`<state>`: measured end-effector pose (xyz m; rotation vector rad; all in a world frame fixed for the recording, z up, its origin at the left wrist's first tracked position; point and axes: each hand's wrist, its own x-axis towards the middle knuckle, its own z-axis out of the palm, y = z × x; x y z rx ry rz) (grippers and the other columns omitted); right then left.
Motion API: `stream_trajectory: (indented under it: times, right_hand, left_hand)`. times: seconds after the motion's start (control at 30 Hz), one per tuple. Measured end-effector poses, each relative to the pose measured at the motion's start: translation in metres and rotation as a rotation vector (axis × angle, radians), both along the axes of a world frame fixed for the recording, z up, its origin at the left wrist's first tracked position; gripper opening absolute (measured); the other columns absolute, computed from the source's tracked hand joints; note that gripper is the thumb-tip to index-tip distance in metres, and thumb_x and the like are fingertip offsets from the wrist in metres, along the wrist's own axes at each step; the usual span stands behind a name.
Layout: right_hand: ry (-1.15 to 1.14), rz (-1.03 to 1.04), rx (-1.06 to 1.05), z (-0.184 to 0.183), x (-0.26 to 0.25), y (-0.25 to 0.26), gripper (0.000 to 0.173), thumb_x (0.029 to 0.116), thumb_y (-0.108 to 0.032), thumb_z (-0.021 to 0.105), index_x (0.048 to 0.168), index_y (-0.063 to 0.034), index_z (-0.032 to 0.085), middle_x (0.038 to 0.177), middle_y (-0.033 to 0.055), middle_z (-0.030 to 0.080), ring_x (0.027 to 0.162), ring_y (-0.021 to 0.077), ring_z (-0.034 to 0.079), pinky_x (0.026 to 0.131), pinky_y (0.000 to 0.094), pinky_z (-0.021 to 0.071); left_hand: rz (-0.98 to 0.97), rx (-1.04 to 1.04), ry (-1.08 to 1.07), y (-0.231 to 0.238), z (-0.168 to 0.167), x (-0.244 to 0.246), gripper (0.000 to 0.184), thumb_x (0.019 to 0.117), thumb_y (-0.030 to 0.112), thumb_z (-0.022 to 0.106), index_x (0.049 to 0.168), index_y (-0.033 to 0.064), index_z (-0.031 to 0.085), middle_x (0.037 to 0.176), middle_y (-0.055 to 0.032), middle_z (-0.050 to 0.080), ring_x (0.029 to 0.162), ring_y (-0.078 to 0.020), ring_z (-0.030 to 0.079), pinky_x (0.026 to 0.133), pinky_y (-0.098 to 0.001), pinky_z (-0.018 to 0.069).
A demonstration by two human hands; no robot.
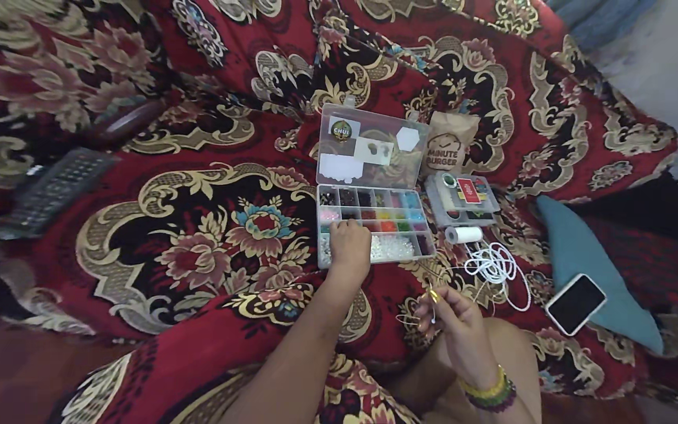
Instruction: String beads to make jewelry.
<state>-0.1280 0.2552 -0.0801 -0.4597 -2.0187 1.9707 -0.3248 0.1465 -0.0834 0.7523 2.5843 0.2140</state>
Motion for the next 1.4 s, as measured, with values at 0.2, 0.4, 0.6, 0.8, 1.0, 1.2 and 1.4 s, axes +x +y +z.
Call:
stream_trajectory:
  times: [0.2, 0.4, 0.6, 0.8, 1.0, 1.2, 1.4]
  right_hand:
    - [0.001, -0.028, -0.013, 0.002, -0.002, -0.002, 0.023, 0.1038, -0.007, 0.046, 0.100, -0.0027, 0.069, 0.083, 0.0047, 0.076, 0.066, 0.0105, 0.072, 0.057, 0.0237, 0.0600]
    - [0.198, -0.132, 0.386, -0.010, -0.003, 0.010, 0.020, 0.0997, -0.017, 0.060, 0.100, -0.0077, 0.078, 0.115, 0.0038, 0.075, 0.103, 0.0067, 0.070, 0.080, 0.0195, 0.0588]
    - [0.251, -0.121, 0.337, 0.007, -0.003, 0.008, 0.018, 0.1027, -0.015, 0.059, 0.103, -0.0099, 0.076, 0.099, -0.0009, 0.078, 0.073, -0.0007, 0.069, 0.057, 0.0122, 0.0535]
    - [0.161, -0.016, 0.057, 0.013, 0.001, -0.007, 0.018, 0.1029, -0.008, 0.056, 0.104, -0.0034, 0.073, 0.075, 0.0004, 0.072, 0.058, 0.0054, 0.067, 0.053, 0.0206, 0.0583]
    - [0.113, -0.007, 0.070, 0.014, 0.001, -0.011, 0.016, 0.0998, -0.007, 0.058, 0.098, -0.0046, 0.074, 0.068, -0.0027, 0.069, 0.053, 0.0015, 0.061, 0.050, 0.0175, 0.0540]
    - [0.109, -0.009, 0.065, 0.014, 0.000, -0.012, 0.016, 0.0987, -0.008, 0.058, 0.094, -0.0058, 0.073, 0.069, -0.0021, 0.069, 0.053, 0.0021, 0.062, 0.050, 0.0176, 0.0539]
    - [0.100, -0.006, 0.085, 0.014, -0.001, -0.012, 0.016, 0.0975, -0.006, 0.057, 0.092, -0.0056, 0.072, 0.068, -0.0023, 0.069, 0.053, 0.0019, 0.061, 0.050, 0.0171, 0.0537]
  left_hand:
    - [0.080, 0.049, -0.096, -0.006, 0.015, -0.002, 0.026, 0.1008, -0.001, 0.049, 0.122, -0.0051, 0.065, 0.128, -0.0256, 0.062, 0.119, -0.0426, 0.061, 0.095, -0.0578, 0.0486]
    - [0.163, 0.748, -0.403, -0.023, -0.003, -0.021, 0.019, 0.0955, 0.015, 0.071, 0.104, -0.0021, 0.070, 0.098, -0.0128, 0.072, 0.090, -0.0212, 0.071, 0.089, -0.0399, 0.0565]
    - [0.066, 1.181, -1.121, -0.012, -0.003, 0.001, 0.016, 0.0970, 0.000, 0.061, 0.113, -0.0001, 0.066, 0.092, -0.0010, 0.074, 0.080, -0.0090, 0.071, 0.079, -0.0259, 0.0598]
    - [-0.134, 1.113, -1.325, -0.005, -0.011, 0.013, 0.017, 0.0993, -0.001, 0.056, 0.096, 0.0088, 0.070, 0.086, 0.0041, 0.075, 0.078, -0.0057, 0.072, 0.078, -0.0244, 0.0603]
    - [-0.208, 1.077, -1.367, -0.004, -0.011, 0.014, 0.020, 0.0990, 0.000, 0.056, 0.091, 0.0102, 0.070, 0.085, 0.0037, 0.076, 0.078, -0.0062, 0.073, 0.079, -0.0252, 0.0610]
    - [-0.220, 1.080, -1.383, -0.005, -0.009, 0.014, 0.019, 0.0990, -0.001, 0.056, 0.092, 0.0096, 0.070, 0.084, 0.0033, 0.076, 0.079, -0.0065, 0.074, 0.080, -0.0253, 0.0611]
    - [-0.240, 1.086, -1.378, -0.004, -0.012, 0.015, 0.017, 0.0961, -0.001, 0.058, 0.091, 0.0106, 0.070, 0.083, 0.0039, 0.076, 0.078, -0.0063, 0.073, 0.079, -0.0252, 0.0609]
